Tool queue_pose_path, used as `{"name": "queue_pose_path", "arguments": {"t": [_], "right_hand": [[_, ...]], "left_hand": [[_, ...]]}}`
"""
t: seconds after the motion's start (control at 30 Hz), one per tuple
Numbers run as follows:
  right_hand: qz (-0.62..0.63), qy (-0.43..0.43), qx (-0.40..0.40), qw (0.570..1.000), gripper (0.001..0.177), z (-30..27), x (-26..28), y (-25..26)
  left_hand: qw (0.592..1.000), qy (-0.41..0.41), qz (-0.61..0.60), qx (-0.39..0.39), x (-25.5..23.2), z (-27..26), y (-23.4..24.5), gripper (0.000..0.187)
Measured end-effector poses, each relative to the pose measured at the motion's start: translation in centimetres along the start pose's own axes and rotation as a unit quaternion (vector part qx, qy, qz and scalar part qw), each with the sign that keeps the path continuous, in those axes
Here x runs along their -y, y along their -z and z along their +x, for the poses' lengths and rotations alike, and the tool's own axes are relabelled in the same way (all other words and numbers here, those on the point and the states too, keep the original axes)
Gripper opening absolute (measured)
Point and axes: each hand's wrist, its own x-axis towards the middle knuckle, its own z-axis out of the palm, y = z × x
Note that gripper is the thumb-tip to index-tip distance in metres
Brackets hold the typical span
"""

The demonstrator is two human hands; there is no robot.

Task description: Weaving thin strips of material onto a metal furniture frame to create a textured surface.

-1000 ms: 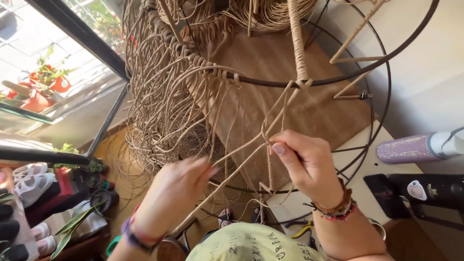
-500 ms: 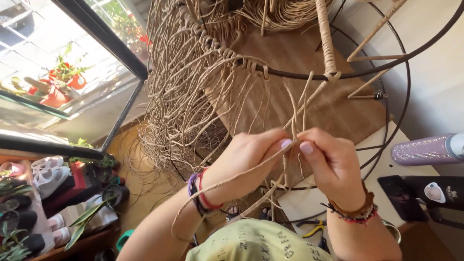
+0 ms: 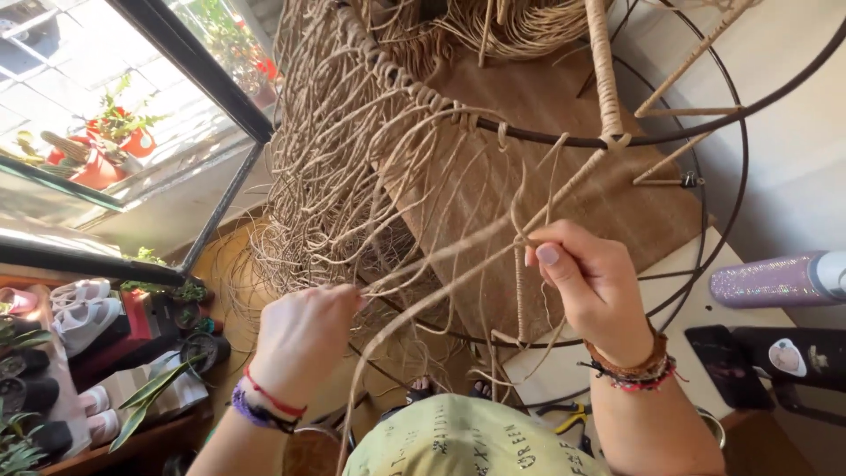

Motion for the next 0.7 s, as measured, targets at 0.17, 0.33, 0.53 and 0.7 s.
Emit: {"name": "queue_pose_path", "arguments": {"t": [0.17, 0.33, 0.53, 0.7], "right_hand": [[0.008, -0.014, 0.036, 0.999, 0.027, -0.3, -1.3, 0.5], [0.035, 0.003, 0.009, 0.999, 0.023, -0.1, 0.1, 0.5], [-0.056, 0.000, 0.017, 0.998, 0.028, 0.1, 1.0, 0.9], [-0.091, 0.005, 0.013, 0.996, 0.023, -0.4, 1.2, 0.7]], "left_hand": [[0.947, -0.200, -0.194, -0.162, -9.0, 1.8, 11.1, 0.017], [0.842, -0.305, -0.416, -0.160, -12.9, 5.6, 10.7, 0.022], [0.830, -0.330, -0.438, -0.107, -12.3, 5.6, 10.6, 0.027], [0.787, -0.382, -0.484, 0.000, -11.8, 6.4, 11.1, 0.037]]}}
